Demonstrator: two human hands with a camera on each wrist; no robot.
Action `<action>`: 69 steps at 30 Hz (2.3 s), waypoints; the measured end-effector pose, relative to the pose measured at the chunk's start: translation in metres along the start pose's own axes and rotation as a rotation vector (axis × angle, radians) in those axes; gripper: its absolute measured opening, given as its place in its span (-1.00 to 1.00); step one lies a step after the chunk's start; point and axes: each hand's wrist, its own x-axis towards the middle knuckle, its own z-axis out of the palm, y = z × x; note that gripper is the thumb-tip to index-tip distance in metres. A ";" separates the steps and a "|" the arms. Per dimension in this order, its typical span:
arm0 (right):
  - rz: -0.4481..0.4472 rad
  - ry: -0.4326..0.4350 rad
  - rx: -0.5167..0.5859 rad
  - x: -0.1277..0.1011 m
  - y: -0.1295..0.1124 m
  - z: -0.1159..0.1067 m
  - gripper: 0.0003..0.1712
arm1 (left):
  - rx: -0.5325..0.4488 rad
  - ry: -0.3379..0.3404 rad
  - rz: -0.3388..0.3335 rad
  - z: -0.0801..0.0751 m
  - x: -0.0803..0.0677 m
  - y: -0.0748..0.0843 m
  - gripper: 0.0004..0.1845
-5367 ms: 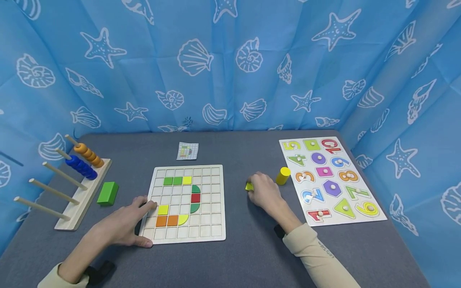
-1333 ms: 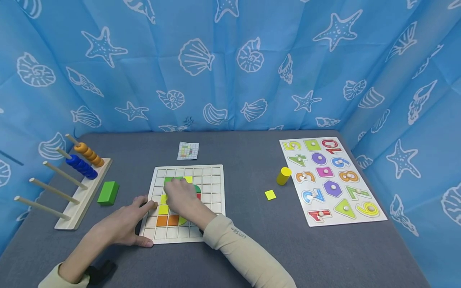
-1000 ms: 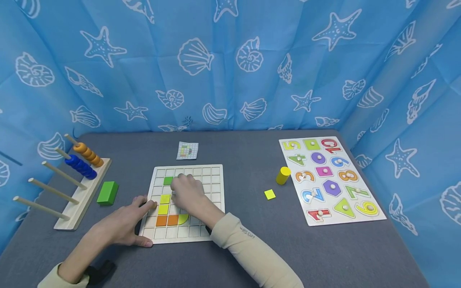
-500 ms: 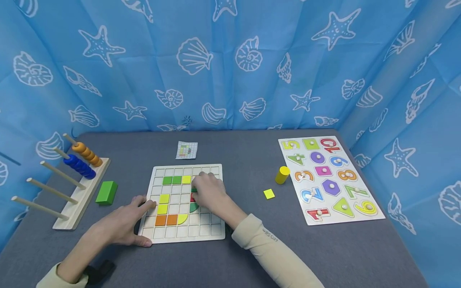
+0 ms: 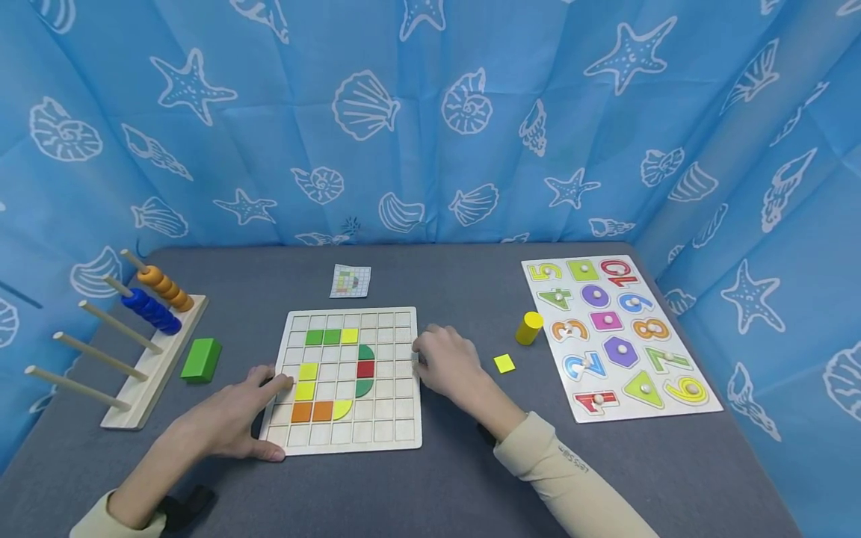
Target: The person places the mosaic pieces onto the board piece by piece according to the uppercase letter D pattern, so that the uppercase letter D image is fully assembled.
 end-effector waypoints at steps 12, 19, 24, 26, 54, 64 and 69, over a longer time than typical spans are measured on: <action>0.058 -0.055 -0.060 -0.041 0.056 -0.019 -0.65 | 0.008 0.007 -0.004 0.001 0.000 -0.001 0.11; 0.069 -0.061 -0.021 -0.054 0.077 -0.025 -0.61 | 0.011 0.015 0.001 0.001 0.000 0.000 0.10; 0.070 -0.059 -0.010 -0.058 0.085 -0.026 -0.57 | 0.007 0.008 -0.003 0.001 0.000 0.000 0.11; 0.080 -0.062 -0.012 -0.058 0.087 -0.026 -0.54 | 0.006 0.006 -0.003 0.001 0.001 -0.001 0.11; 0.048 -0.003 0.027 -0.046 0.083 -0.014 -0.66 | -0.006 0.008 -0.003 0.001 -0.001 0.000 0.10; 0.037 -0.023 0.052 -0.042 0.073 -0.016 -0.70 | -0.005 0.004 -0.004 0.000 -0.001 0.001 0.10; 0.024 -0.014 0.013 -0.034 0.060 -0.016 -0.71 | -0.003 0.004 0.000 0.000 -0.001 0.000 0.10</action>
